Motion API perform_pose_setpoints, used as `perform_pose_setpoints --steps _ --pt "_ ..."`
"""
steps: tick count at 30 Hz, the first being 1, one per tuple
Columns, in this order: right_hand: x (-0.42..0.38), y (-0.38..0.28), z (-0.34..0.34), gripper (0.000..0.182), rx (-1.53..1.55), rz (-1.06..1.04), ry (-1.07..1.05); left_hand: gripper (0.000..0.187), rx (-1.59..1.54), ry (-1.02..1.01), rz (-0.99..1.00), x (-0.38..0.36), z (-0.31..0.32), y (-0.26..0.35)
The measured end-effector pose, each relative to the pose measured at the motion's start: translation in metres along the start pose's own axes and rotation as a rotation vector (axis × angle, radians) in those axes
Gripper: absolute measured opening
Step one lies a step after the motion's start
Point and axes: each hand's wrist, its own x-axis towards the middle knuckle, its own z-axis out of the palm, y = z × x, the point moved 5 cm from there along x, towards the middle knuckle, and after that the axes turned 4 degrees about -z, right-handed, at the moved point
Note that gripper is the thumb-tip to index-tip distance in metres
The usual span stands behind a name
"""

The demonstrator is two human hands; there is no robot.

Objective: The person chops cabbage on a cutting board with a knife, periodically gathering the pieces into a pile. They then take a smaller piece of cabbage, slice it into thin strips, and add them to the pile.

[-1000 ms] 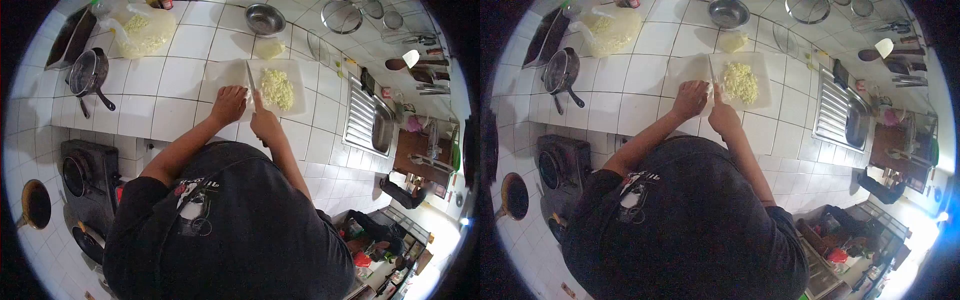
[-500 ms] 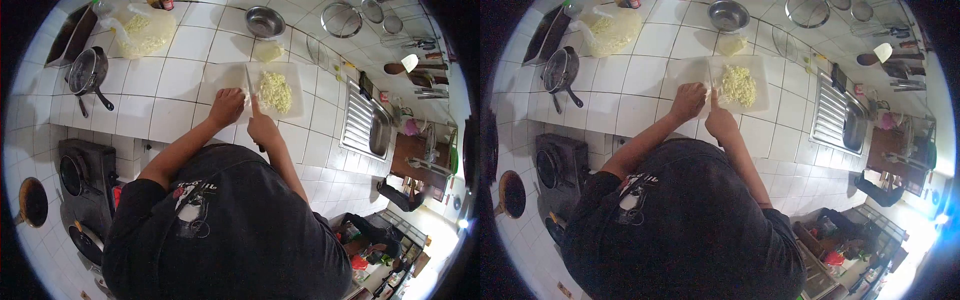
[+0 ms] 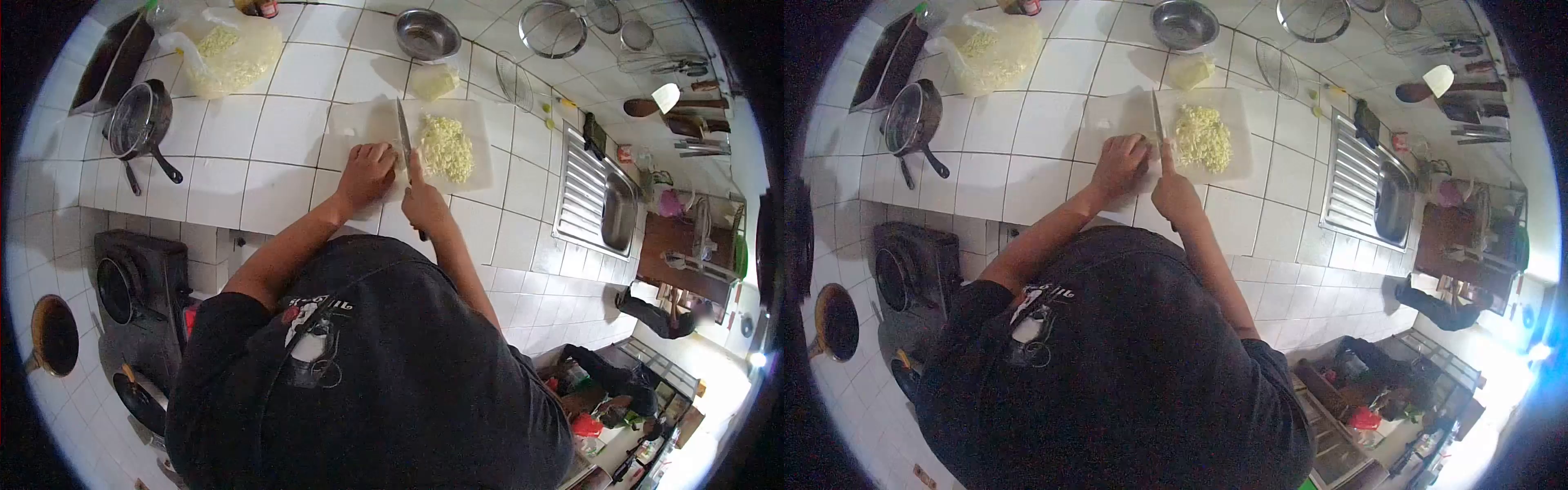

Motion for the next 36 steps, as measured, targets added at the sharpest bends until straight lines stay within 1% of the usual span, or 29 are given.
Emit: perform_pose_setpoints --steps 1,2,3,5,6,8,9,11,12,13,14,16,18,20,24,26,30,34,36 --pt "-0.006 -0.01 -0.011 0.089 0.024 0.022 -0.047 0.032 0.011 0.013 -0.012 0.0 0.0 0.001" --pt "-0.026 -0.036 -0.032 0.089 0.092 0.121 -0.165 0.032 0.023 0.025 -0.023 -0.001 -0.001 0.0" --pt "-0.025 -0.035 -0.029 0.089 0.096 0.118 -0.167 0.032 0.028 0.023 -0.023 -0.002 -0.002 -0.001" --pt "-0.018 -0.027 -0.021 0.088 0.047 0.045 -0.124 0.031 0.012 -0.015 -0.029 0.0 0.001 -0.001" --pt "-0.009 -0.012 -0.005 0.088 0.046 0.05 -0.117 0.031 0.007 -0.014 -0.022 0.001 0.002 -0.001" --pt "0.011 0.007 0.023 0.083 -0.095 -0.121 0.089 0.031 -0.009 0.012 0.009 0.001 0.001 -0.002" --pt "0.008 0.003 0.016 0.083 -0.1 -0.123 0.086 0.031 -0.01 0.016 0.005 0.001 0.004 -0.002" --pt "-0.008 -0.017 -0.008 0.083 -0.041 -0.021 -0.043 0.029 0.052 0.064 -0.004 -0.001 0.004 -0.003" --pt "-0.016 -0.026 -0.018 0.083 -0.022 -0.027 -0.062 0.029 0.058 0.066 -0.01 -0.002 0.003 -0.005" --pt "-0.013 -0.025 -0.014 0.083 -0.021 -0.03 -0.065 0.031 0.037 0.041 -0.013 -0.003 0.005 -0.005" --pt "-0.007 -0.02 -0.008 0.083 -0.007 -0.039 -0.044 0.034 0.013 0.016 -0.014 -0.002 0.006 -0.005" --pt "0.004 -0.002 0.007 0.083 0.006 -0.037 -0.015 0.033 0.031 0.004 -0.005 -0.002 0.01 -0.009" --pt "0.011 0.004 0.014 0.088 0.01 -0.125 0.126 0.032 0.048 -0.004 -0.003 -0.001 0.012 -0.007" --pt "0.015 0.01 0.013 0.088 -0.021 -0.1 0.124 0.03 0.065 0.04 0.014 -0.002 0.006 -0.006" --pt "0.014 0.011 0.011 0.089 -0.113 -0.032 0.126 0.028 0.085 0.048 0.008 -0.002 0.019 -0.014" --pt "0.013 0.015 0.006 0.089 -0.137 -0.012 0.148 0.027 0.136 0.083 0.053 -0.006 0.026 -0.02" --pt "0.007 0.027 -0.007 0.086 -0.119 0.067 0.185 0.025 0.101 0.054 0.016 -0.004 0.02 -0.015" --pt "0.002 0.022 -0.011 0.082 -0.101 0.035 0.183 0.029 0.058 0.039 0.008 -0.002 0.01 -0.008" --pt "-0.001 0.013 -0.015 0.079 -0.069 -0.014 0.173 0.031 0.028 0.036 -0.003 -0.002 0.005 -0.006"
